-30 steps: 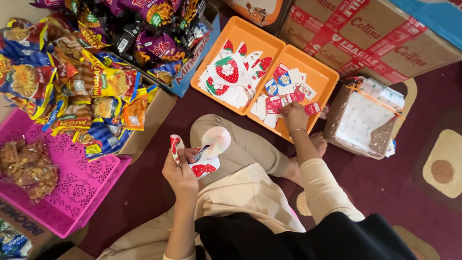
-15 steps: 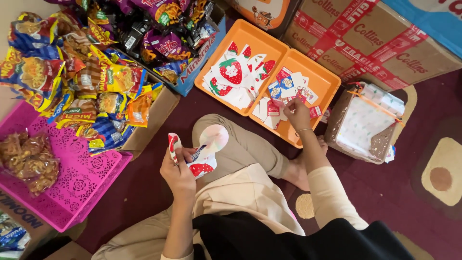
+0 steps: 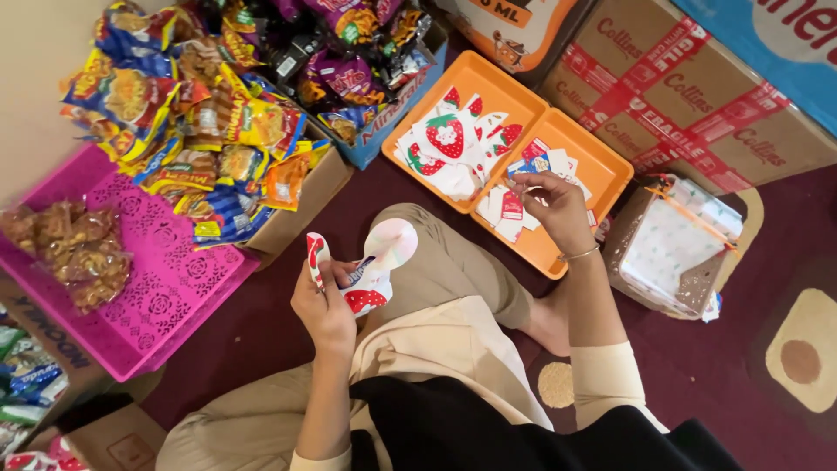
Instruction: Filling small white gift bags with various snack packets from surrounding bins.
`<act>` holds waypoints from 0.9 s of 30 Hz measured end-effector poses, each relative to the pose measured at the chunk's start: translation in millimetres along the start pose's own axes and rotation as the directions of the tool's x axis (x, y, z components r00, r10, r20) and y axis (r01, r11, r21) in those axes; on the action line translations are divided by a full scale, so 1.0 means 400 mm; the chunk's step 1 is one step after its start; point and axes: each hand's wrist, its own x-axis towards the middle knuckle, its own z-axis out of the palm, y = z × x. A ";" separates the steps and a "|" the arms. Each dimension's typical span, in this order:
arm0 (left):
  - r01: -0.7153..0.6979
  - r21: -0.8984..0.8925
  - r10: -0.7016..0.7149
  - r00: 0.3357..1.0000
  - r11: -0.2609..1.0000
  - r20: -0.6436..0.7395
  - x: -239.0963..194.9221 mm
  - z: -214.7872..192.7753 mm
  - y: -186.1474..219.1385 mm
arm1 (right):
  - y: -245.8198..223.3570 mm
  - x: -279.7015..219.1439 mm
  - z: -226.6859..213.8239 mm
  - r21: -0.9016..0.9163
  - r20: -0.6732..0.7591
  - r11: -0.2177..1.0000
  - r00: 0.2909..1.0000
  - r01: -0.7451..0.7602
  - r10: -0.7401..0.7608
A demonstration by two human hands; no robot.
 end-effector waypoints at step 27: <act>0.007 0.255 0.027 0.991 0.967 -0.131 -0.066 -0.168 0.003 | -0.249 -0.140 0.349 0.140 0.324 0.987 0.946 -0.084 0.034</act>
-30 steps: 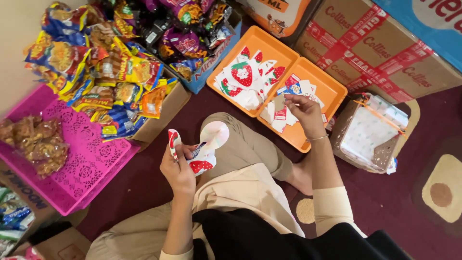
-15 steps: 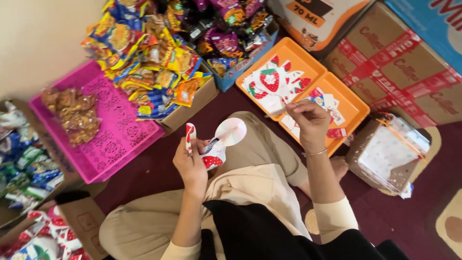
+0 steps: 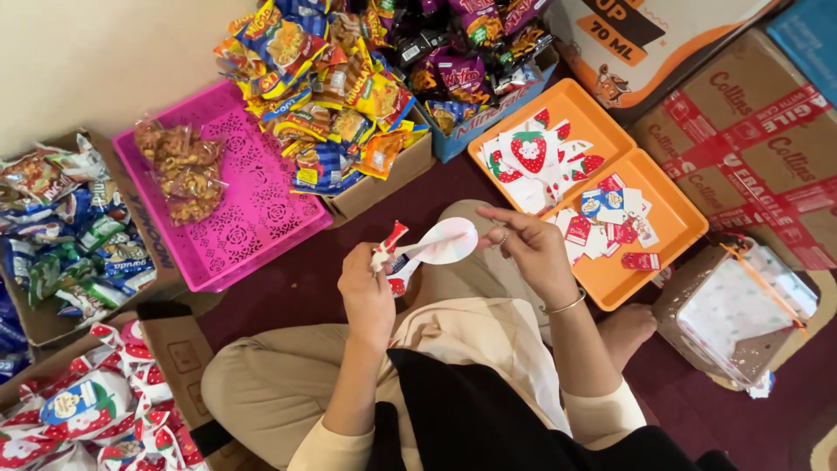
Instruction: Filling small white gift bags with various snack packets from surrounding bins.
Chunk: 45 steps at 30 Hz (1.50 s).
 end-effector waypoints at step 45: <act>0.251 -0.042 -0.224 0.916 0.967 0.334 0.027 0.007 0.027 | -0.014 0.039 0.043 -0.327 -0.006 0.935 0.989 0.137 -0.147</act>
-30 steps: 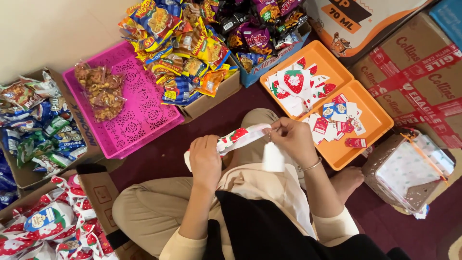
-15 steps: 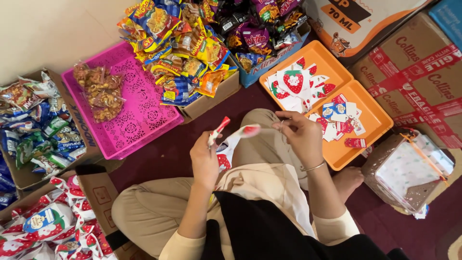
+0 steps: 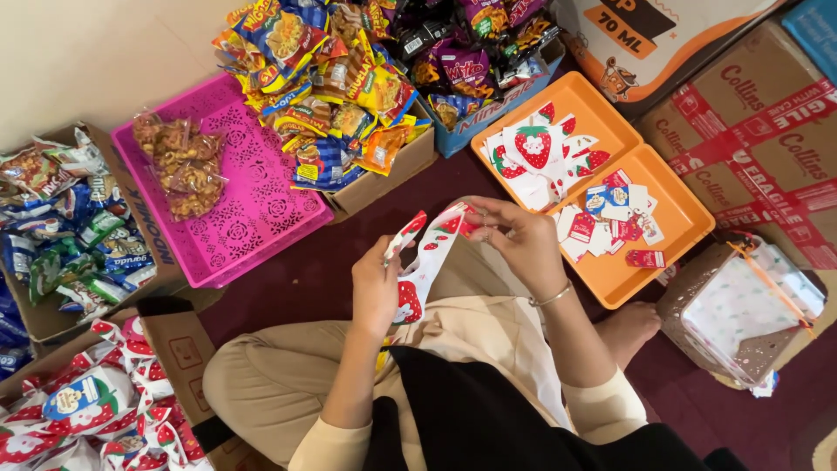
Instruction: Filling small white gift bags with various snack packets from surrounding bins.
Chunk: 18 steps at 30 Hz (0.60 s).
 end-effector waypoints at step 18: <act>-0.257 0.262 0.275 0.961 0.930 -0.035 0.005 0.024 -0.003 | -0.001 0.012 0.043 0.024 0.166 1.000 0.986 -0.016 0.012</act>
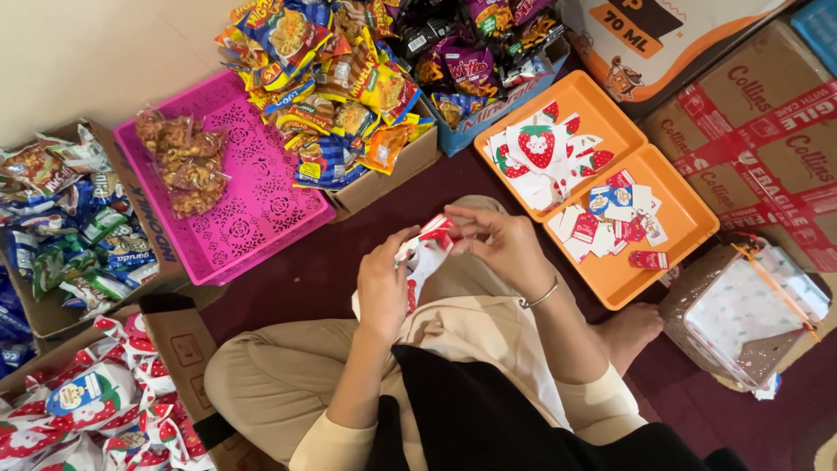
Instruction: Filling small white gift bags with various snack packets from surrounding bins.
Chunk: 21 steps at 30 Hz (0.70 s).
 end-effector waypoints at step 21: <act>0.445 -0.495 -0.241 0.874 0.746 0.423 -0.031 0.038 -0.045 | 0.035 -0.035 0.083 -0.193 -0.123 0.978 0.987 0.079 -0.104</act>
